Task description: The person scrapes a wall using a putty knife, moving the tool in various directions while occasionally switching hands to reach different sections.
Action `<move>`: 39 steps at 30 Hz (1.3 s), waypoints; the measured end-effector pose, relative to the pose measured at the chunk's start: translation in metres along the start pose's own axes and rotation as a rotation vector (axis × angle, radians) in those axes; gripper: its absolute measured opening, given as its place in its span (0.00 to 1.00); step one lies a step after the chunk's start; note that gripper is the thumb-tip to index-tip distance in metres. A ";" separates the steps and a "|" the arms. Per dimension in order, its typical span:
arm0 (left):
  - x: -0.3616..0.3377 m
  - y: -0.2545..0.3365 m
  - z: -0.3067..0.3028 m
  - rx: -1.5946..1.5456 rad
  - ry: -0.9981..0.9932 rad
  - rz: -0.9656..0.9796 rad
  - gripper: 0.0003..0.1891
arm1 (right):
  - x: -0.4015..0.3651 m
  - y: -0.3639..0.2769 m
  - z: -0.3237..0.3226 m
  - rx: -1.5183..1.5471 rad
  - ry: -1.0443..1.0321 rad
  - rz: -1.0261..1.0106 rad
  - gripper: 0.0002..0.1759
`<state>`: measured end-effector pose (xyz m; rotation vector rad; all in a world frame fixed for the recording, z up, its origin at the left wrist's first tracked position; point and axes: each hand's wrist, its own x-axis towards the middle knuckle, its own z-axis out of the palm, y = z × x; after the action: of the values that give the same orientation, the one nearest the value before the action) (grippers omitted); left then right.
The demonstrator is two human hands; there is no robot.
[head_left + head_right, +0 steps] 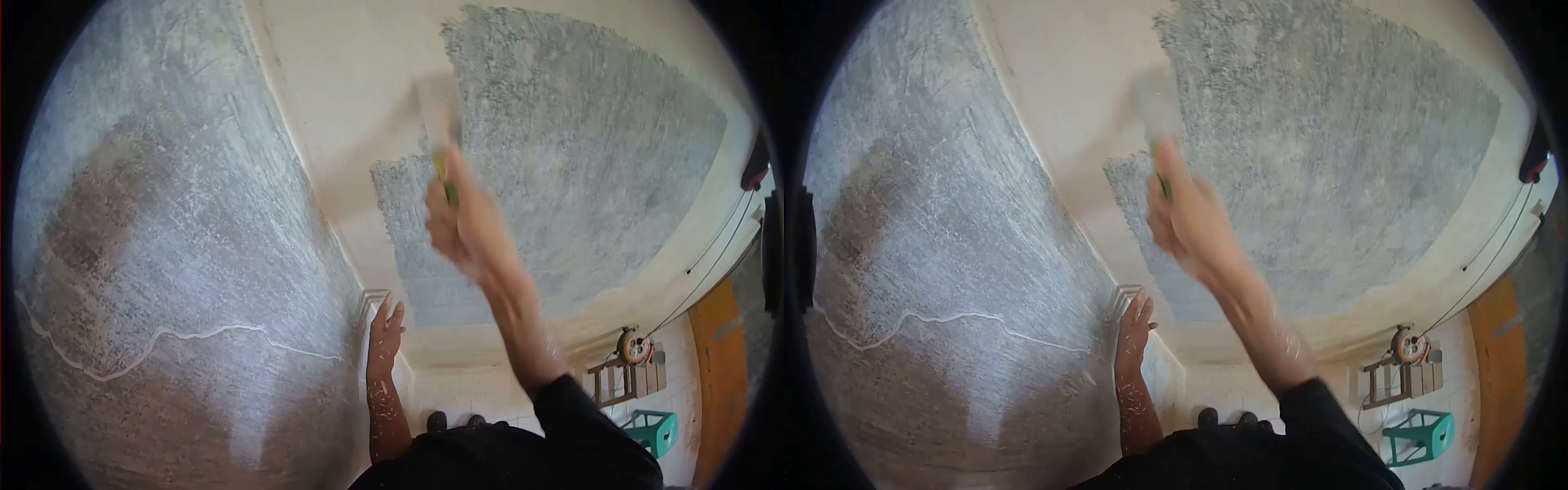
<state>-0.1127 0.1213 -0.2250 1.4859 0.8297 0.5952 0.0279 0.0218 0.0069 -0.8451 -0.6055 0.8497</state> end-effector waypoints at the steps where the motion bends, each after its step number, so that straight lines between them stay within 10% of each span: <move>1: -0.001 0.000 0.001 -0.016 -0.002 -0.017 0.30 | 0.004 -0.020 0.014 0.008 -0.033 -0.032 0.29; 7: -0.001 -0.012 0.007 -0.031 -0.061 -0.029 0.27 | -0.013 0.039 -0.027 0.065 -0.022 0.069 0.28; 13: -0.004 -0.011 0.009 -0.031 -0.069 -0.031 0.26 | 0.022 -0.053 0.027 -0.027 -0.142 -0.192 0.30; 18: -0.016 0.001 0.014 0.006 -0.103 0.008 0.24 | -0.002 0.052 -0.033 0.030 -0.039 0.025 0.29; 39: -0.030 -0.028 0.000 -0.010 -0.087 -0.036 0.23 | -0.026 -0.009 0.010 0.138 -0.068 0.092 0.24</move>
<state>-0.1353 0.0966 -0.2487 1.4744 0.7834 0.5040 0.0101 0.0007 0.0159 -0.7248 -0.5641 0.9959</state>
